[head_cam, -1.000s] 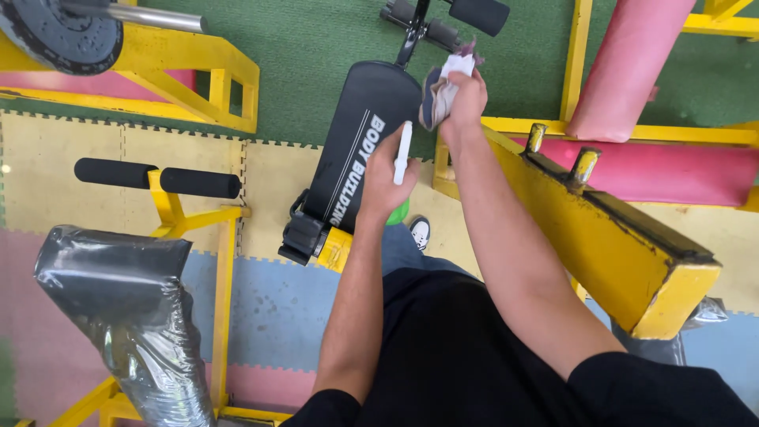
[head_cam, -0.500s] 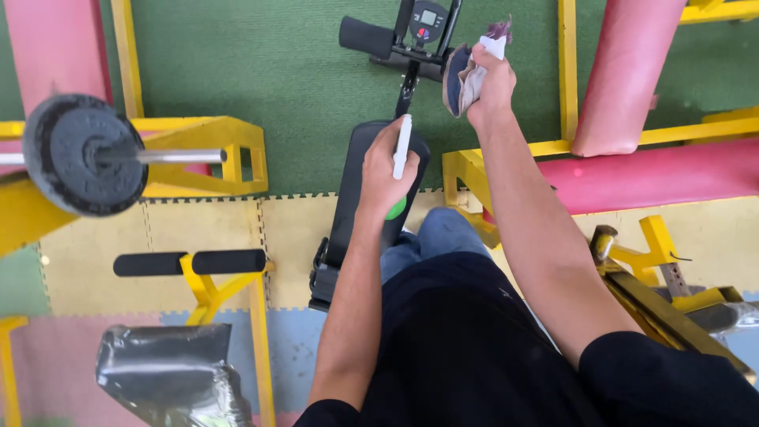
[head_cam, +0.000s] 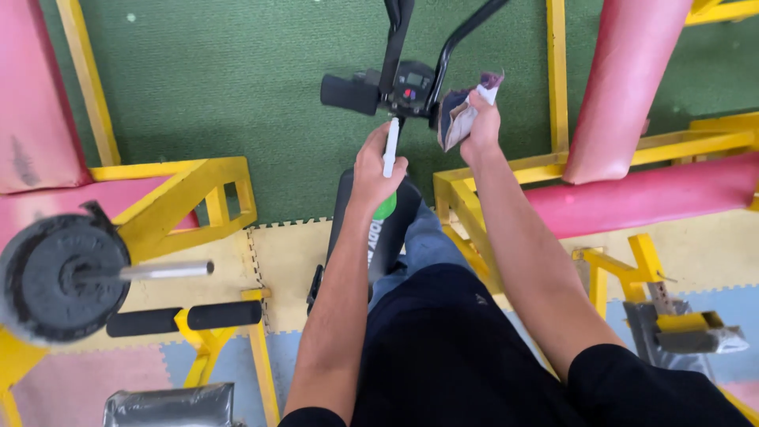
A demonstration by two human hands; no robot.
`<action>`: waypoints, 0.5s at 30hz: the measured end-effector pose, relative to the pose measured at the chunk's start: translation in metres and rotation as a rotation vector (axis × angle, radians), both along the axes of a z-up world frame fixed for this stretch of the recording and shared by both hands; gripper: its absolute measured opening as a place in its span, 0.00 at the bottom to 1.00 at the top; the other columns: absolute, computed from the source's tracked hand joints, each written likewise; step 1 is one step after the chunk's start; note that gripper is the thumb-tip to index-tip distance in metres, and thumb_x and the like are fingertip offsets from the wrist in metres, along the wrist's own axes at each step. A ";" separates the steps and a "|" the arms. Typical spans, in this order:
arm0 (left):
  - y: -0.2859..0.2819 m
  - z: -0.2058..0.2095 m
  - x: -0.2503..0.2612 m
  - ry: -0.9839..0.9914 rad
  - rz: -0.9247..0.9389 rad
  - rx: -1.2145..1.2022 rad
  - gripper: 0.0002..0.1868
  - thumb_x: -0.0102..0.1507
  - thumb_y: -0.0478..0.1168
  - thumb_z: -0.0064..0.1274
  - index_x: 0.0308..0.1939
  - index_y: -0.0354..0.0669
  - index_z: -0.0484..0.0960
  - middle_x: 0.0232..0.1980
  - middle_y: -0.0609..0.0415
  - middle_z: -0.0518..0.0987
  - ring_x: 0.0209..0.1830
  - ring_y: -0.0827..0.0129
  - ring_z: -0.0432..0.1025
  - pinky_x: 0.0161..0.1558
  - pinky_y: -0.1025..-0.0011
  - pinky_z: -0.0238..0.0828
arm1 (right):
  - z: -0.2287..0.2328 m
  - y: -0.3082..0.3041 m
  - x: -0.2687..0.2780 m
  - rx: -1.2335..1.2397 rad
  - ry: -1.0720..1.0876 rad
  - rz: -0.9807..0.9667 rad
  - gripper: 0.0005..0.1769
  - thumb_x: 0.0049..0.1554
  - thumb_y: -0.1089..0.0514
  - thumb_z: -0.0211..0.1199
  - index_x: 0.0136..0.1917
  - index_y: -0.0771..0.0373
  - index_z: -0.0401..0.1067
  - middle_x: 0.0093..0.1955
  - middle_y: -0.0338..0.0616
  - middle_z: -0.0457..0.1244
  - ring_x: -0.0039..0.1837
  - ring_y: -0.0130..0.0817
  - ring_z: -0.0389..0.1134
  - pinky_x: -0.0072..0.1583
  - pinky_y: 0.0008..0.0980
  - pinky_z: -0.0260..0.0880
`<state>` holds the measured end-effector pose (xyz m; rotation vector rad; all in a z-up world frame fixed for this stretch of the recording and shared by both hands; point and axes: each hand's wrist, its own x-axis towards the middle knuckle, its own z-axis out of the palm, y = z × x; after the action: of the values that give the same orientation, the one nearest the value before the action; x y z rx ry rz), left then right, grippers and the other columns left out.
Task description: Wiping down parts of a yellow gym machine using a spray bottle and a cloth.
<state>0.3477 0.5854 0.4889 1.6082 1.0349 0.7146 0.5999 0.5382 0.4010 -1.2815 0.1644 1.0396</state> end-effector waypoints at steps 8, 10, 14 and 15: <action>0.103 -0.116 0.068 0.046 -0.077 -0.154 0.30 0.51 0.33 0.60 0.59 0.40 0.78 0.66 0.36 0.75 0.75 0.42 0.62 0.67 0.56 0.67 | -0.073 0.057 0.051 -0.132 0.218 0.026 0.09 0.62 0.52 0.56 0.49 0.58 0.70 0.43 0.42 0.67 0.44 0.36 0.71 0.49 0.38 0.73; 0.124 -0.136 0.081 0.053 -0.117 -0.226 0.29 0.49 0.33 0.60 0.56 0.44 0.80 0.64 0.37 0.76 0.79 0.40 0.56 0.66 0.55 0.67 | -0.083 0.068 0.060 -0.102 0.262 0.037 0.08 0.61 0.53 0.57 0.49 0.58 0.70 0.42 0.41 0.66 0.43 0.36 0.69 0.48 0.37 0.71; 0.138 -0.195 0.099 -0.043 -0.180 -0.351 0.30 0.48 0.34 0.64 0.56 0.48 0.79 0.72 0.36 0.67 0.82 0.38 0.50 0.70 0.56 0.62 | -0.085 0.085 0.065 -0.086 0.274 0.176 0.10 0.59 0.53 0.57 0.50 0.59 0.72 0.42 0.38 0.65 0.42 0.33 0.66 0.46 0.34 0.67; 0.139 -0.213 0.104 -0.046 -0.226 -0.370 0.31 0.47 0.33 0.65 0.56 0.47 0.81 0.75 0.34 0.62 0.81 0.38 0.51 0.74 0.56 0.59 | -0.081 0.091 0.065 -0.112 0.247 0.242 0.13 0.58 0.53 0.56 0.51 0.60 0.74 0.43 0.37 0.65 0.44 0.31 0.66 0.47 0.32 0.66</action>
<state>0.4522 0.7243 0.2763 1.3513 0.8759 0.3792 0.6645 0.6291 0.3199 -1.2927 0.2629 1.4140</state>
